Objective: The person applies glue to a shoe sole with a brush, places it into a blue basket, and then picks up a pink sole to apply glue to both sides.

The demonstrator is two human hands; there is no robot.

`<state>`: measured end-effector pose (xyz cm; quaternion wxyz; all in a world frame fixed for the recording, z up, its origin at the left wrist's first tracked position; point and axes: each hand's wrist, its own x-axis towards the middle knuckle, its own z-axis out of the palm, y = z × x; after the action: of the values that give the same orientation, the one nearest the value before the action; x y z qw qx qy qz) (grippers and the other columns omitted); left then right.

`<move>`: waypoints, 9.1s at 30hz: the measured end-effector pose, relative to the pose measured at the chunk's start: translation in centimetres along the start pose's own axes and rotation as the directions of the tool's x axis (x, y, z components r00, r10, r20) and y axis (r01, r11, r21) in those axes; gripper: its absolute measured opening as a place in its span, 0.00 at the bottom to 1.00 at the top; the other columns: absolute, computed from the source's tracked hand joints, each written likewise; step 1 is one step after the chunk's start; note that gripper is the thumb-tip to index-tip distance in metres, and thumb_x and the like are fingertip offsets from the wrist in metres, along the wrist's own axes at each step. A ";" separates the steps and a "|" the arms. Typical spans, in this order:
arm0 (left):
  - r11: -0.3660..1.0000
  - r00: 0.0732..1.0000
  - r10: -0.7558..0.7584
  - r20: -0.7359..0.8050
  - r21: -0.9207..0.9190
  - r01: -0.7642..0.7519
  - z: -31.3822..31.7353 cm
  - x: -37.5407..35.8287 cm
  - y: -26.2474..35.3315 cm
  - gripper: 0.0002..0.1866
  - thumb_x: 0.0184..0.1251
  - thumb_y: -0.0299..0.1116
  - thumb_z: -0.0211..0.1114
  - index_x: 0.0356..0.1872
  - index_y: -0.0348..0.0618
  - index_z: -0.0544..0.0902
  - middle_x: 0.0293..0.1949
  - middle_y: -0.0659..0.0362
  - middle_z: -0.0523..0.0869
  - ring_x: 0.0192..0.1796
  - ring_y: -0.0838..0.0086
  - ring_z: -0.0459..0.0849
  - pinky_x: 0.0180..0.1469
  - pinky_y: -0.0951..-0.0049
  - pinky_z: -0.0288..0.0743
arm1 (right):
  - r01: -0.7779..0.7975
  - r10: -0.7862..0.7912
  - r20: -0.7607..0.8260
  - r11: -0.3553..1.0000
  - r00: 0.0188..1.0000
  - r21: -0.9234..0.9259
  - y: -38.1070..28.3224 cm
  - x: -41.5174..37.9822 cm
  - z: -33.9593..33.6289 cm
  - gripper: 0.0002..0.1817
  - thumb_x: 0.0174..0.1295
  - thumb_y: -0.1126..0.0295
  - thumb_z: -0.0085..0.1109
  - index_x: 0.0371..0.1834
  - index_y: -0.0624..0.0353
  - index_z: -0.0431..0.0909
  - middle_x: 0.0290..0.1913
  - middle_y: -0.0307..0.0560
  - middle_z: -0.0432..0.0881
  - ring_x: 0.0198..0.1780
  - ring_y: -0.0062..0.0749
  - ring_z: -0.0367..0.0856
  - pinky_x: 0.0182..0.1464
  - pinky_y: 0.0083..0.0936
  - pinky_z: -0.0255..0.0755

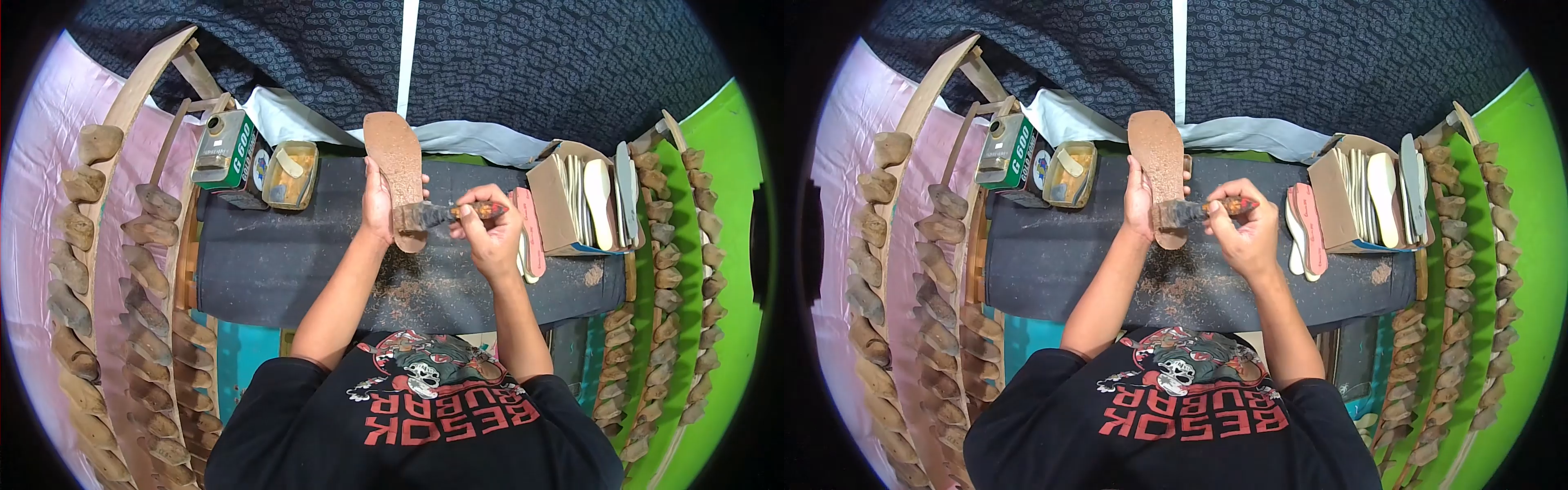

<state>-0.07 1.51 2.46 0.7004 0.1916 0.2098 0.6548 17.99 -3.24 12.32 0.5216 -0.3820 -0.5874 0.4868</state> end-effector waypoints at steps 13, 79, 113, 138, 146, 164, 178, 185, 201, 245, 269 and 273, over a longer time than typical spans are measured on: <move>0.999 0.996 0.018 -0.091 -0.025 -0.020 0.5 -0.2 0.0 0.40 0.78 0.69 0.31 0.59 0.44 0.78 0.38 0.51 0.88 0.34 0.65 0.88 0.39 0.67 0.86 | 0.002 -0.002 0.016 1.000 1.000 0.004 0.3 0.2 -0.2 0.01 0.66 0.78 0.59 0.37 0.63 0.77 0.29 0.37 0.81 0.27 0.16 0.79 0.31 0.17 0.75; 0.996 0.998 0.060 -0.001 -0.062 -0.060 1.1 -1.0 -0.9 0.38 0.80 0.66 0.33 0.63 0.41 0.74 0.45 0.52 0.86 0.43 0.65 0.88 0.42 0.64 0.86 | -0.096 0.096 0.142 0.995 0.985 -0.004 -0.4 -0.9 -1.9 0.01 0.66 0.78 0.59 0.36 0.63 0.77 0.29 0.38 0.80 0.26 0.16 0.80 0.30 0.17 0.77; 0.995 0.994 -0.086 0.072 0.065 0.081 1.7 -3.0 -3.0 0.37 0.80 0.66 0.32 0.67 0.46 0.73 0.52 0.57 0.85 0.47 0.68 0.86 0.44 0.64 0.85 | 0.156 -0.146 -0.160 0.986 0.976 0.054 -0.1 0.6 -1.2 0.03 0.71 0.76 0.58 0.43 0.62 0.75 0.39 0.40 0.80 0.32 0.18 0.81 0.35 0.18 0.79; 0.956 0.949 -0.245 0.201 -0.116 0.271 -0.8 -3.9 -4.3 0.35 0.79 0.61 0.35 0.65 0.44 0.76 0.49 0.54 0.87 0.43 0.64 0.87 0.44 0.62 0.83 | 0.051 -0.051 -0.024 0.998 0.998 0.030 2.3 2.4 -1.3 0.02 0.71 0.75 0.58 0.42 0.60 0.75 0.31 0.35 0.78 0.28 0.13 0.76 0.31 0.14 0.71; 0.949 0.951 -0.242 0.192 -0.155 0.273 -0.7 -4.3 -4.5 0.36 0.79 0.62 0.36 0.65 0.44 0.76 0.48 0.52 0.87 0.43 0.65 0.87 0.44 0.63 0.82 | 0.065 -0.063 0.074 0.997 0.995 -0.029 2.7 2.4 -2.0 0.01 0.69 0.76 0.57 0.40 0.61 0.76 0.30 0.35 0.78 0.27 0.13 0.76 0.31 0.14 0.72; 0.954 0.978 -0.198 0.068 -0.217 0.208 -2.2 -6.6 -4.2 0.35 0.79 0.62 0.38 0.65 0.43 0.76 0.49 0.53 0.86 0.42 0.63 0.86 0.43 0.62 0.83 | 0.010 -0.014 0.034 0.994 0.999 0.112 4.8 3.4 -0.6 0.03 0.73 0.74 0.57 0.41 0.62 0.76 0.29 0.37 0.80 0.27 0.14 0.77 0.31 0.15 0.73; 0.978 0.992 -0.113 0.050 -0.170 0.120 -3.6 -8.3 -4.6 0.33 0.80 0.60 0.38 0.62 0.43 0.77 0.46 0.52 0.86 0.41 0.62 0.85 0.41 0.61 0.80 | -0.001 0.002 0.047 1.000 0.999 -0.023 5.7 5.1 0.9 0.05 0.72 0.73 0.59 0.43 0.63 0.77 0.30 0.40 0.83 0.27 0.18 0.81 0.31 0.18 0.77; 0.969 0.986 -0.144 0.081 -0.189 0.157 -4.0 -8.7 -5.0 0.32 0.80 0.59 0.39 0.62 0.44 0.78 0.46 0.52 0.85 0.42 0.60 0.83 0.41 0.59 0.77 | 0.032 -0.034 0.032 0.998 0.999 0.058 5.5 5.6 2.6 0.07 0.73 0.70 0.60 0.45 0.64 0.79 0.30 0.43 0.85 0.28 0.20 0.83 0.32 0.19 0.78; 0.974 0.995 -0.089 -0.036 -0.213 0.080 -8.5 -11.9 -0.8 0.33 0.80 0.60 0.38 0.64 0.46 0.77 0.47 0.53 0.85 0.44 0.61 0.83 0.42 0.58 0.77 | -0.368 0.377 -0.095 0.924 0.921 0.104 21.1 10.9 1.9 0.16 0.77 0.62 0.54 0.53 0.67 0.72 0.43 0.61 0.87 0.31 0.38 0.89 0.30 0.26 0.84; 0.691 0.598 -0.686 0.415 0.114 0.714 -3.6 -7.6 -5.2 0.42 0.77 0.68 0.37 0.75 0.43 0.62 0.60 0.46 0.80 0.55 0.51 0.86 0.47 0.50 0.87 | -0.338 0.418 0.016 0.710 0.908 0.618 11.5 -1.9 -9.5 0.35 0.75 0.37 0.35 0.52 0.61 0.77 0.45 0.57 0.87 0.47 0.42 0.87 0.53 0.40 0.81; 0.970 0.717 0.201 -0.668 0.236 -0.053 -2.3 -20.8 -10.7 0.34 0.81 0.62 0.36 0.73 0.48 0.66 0.56 0.48 0.82 0.43 0.62 0.86 0.47 0.58 0.86 | -0.794 0.530 0.696 0.600 0.485 0.097 17.2 0.2 -9.0 0.31 0.76 0.40 0.41 0.64 0.56 0.70 0.58 0.49 0.80 0.56 0.36 0.83 0.51 0.39 0.82; 0.950 0.620 0.310 -0.721 0.257 -0.176 -2.8 -26.5 -10.6 0.32 0.81 0.61 0.37 0.71 0.49 0.68 0.53 0.50 0.83 0.43 0.63 0.86 0.47 0.59 0.85 | -0.781 0.520 0.757 0.625 0.396 -0.020 16.6 -2.9 -5.1 0.26 0.77 0.46 0.45 0.63 0.54 0.72 0.56 0.45 0.80 0.49 0.31 0.84 0.42 0.32 0.80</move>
<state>5.82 -25.63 -4.50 0.4369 -0.0143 0.5052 0.7441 22.46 -1.24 -4.62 0.0759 -0.2717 -0.4425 0.8512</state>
